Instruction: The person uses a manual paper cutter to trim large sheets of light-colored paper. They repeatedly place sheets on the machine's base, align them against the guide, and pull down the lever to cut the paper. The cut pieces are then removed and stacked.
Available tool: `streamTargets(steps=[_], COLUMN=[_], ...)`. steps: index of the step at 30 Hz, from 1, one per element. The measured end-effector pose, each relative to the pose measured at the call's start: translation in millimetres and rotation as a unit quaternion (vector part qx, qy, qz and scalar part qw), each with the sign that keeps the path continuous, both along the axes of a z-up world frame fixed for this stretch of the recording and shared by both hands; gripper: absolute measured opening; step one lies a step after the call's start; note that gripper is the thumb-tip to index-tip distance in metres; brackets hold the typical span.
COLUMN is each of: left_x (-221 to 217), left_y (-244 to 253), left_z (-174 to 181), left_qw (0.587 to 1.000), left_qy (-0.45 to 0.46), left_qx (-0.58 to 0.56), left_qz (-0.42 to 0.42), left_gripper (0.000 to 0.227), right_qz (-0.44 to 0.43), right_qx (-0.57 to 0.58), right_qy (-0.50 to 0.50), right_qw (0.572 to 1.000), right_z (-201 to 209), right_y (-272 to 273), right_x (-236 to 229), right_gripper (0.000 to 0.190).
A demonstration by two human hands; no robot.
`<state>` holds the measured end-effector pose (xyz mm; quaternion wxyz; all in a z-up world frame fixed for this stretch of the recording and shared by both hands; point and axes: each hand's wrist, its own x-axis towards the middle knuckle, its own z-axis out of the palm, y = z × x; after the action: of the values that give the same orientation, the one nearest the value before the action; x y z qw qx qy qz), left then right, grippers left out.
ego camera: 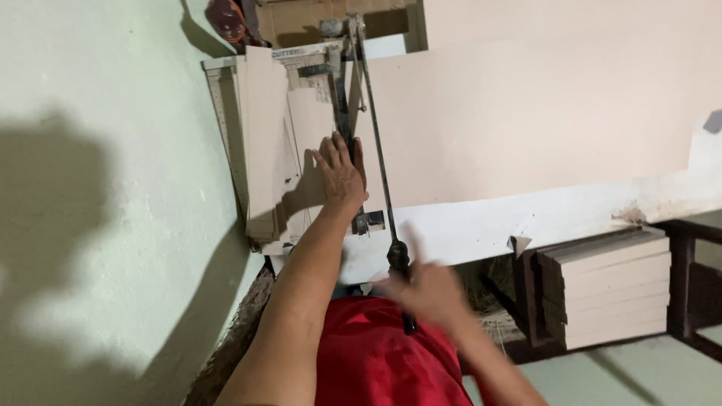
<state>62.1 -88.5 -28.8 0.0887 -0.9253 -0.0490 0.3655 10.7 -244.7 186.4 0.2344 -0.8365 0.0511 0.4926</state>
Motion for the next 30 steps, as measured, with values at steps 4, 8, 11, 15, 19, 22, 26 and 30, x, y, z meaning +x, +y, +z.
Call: streamTargets(steps=[4, 8, 11, 15, 19, 22, 26, 30], left_x=[2, 4, 0, -10, -24, -59, -83, -73], left_y=[-2, -5, 1, 11, -7, -4, 24, 75], left_z=[-13, -26, -26, -25, -34, -39, -49, -10], left_qw=[0.996, 0.990, 0.987, 0.972, 0.964, 0.899, 0.853, 0.912], left_qy=[-0.012, 0.005, -0.031, -0.122, -0.102, -0.231, -0.277, -0.044], left_qx=[-0.072, -0.119, -0.133, -0.202, -0.189, -0.162, -0.273, -0.206], left_qz=[0.052, 0.072, 0.087, -0.003, -0.156, -0.336, -0.348, -0.353], left_gripper=[0.121, 0.128, 0.131, 0.124, 0.060, 0.032, 0.024, 0.015], right_qz=[0.105, 0.159, 0.078, -0.056, -0.256, -0.452, -0.642, -0.644], right_qx=[-0.015, -0.079, 0.005, 0.090, 0.155, 0.175, 0.290, 0.318], right_qy=[-0.079, -0.211, -0.143, -0.003, 0.074, 0.083, 0.114, 0.014], right_qw=[0.991, 0.961, 0.987, 0.994, 0.951, 0.871, 0.701, 0.696], right_z=[-99, -228, -211, -71, -89, -177, -206, -228], right_y=[-11, -41, -43, -31, -62, -106, -122, -147], right_x=[-66, -110, -101, -48, -23, -10, 34, 18], right_gripper=[0.080, 0.078, 0.070, 0.095, 0.074, 0.080, 0.062, 0.032])
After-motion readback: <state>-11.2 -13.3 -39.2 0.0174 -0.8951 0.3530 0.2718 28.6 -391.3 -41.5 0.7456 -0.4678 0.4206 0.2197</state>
